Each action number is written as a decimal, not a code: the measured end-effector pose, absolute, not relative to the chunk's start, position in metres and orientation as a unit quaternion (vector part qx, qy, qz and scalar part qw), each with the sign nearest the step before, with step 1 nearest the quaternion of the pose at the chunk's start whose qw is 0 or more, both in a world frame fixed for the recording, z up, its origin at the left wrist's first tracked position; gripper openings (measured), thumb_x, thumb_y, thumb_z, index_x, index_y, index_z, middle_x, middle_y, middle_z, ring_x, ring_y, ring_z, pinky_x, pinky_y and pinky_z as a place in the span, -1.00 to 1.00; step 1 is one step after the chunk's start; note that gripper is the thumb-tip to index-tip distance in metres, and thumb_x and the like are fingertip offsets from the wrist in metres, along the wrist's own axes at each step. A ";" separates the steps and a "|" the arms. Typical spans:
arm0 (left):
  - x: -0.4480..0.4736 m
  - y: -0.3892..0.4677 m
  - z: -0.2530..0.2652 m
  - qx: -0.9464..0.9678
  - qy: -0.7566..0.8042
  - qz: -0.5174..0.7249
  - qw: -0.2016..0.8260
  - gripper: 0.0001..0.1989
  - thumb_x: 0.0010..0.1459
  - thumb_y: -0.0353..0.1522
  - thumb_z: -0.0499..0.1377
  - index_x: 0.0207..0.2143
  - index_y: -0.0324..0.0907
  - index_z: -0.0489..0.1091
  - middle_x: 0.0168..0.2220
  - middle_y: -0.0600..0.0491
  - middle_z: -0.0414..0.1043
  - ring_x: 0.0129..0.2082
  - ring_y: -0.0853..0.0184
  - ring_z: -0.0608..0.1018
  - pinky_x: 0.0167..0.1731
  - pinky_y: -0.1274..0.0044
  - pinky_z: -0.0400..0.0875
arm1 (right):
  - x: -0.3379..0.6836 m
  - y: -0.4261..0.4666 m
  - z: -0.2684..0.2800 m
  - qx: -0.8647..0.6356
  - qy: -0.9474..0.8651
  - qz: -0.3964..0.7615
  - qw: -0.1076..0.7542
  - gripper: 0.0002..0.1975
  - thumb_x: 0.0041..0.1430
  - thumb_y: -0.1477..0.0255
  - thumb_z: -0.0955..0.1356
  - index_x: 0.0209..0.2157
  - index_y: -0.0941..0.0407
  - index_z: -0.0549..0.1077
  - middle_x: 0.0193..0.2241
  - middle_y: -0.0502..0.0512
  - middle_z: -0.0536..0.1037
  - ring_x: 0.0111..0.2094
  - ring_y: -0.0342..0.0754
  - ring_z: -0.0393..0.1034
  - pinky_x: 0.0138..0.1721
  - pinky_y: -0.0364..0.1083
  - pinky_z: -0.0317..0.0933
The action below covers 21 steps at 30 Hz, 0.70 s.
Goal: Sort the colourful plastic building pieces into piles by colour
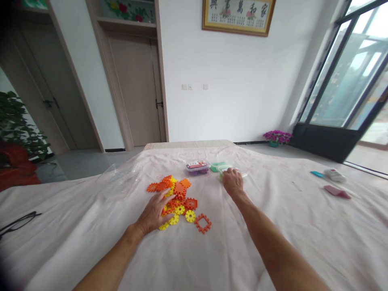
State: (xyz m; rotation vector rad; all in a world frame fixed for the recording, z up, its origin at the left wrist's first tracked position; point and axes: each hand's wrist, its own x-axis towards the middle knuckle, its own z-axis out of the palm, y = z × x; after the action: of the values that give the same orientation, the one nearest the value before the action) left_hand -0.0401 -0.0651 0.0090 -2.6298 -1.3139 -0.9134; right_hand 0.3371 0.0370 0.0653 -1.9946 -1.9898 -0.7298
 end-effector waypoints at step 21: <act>-0.025 -0.065 0.004 -0.676 -0.509 -0.522 -0.112 0.03 -0.05 -0.18 0.37 0.34 -0.16 -0.12 0.29 -0.27 0.13 0.30 -0.02 0.24 0.22 0.10 0.22 | 0.134 -0.071 0.082 -0.396 -0.826 -0.042 0.398 -0.83 0.26 0.36 0.32 -0.20 0.03 0.55 -0.32 0.12 0.51 -0.23 0.02 0.34 -0.19 -0.03 0.19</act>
State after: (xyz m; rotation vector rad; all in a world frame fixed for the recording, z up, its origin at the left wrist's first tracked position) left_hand -0.0247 -0.0648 0.0036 -2.2891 -1.7234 -1.7675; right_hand 0.1338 -0.0708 0.0819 -1.0037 -2.0927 -0.1054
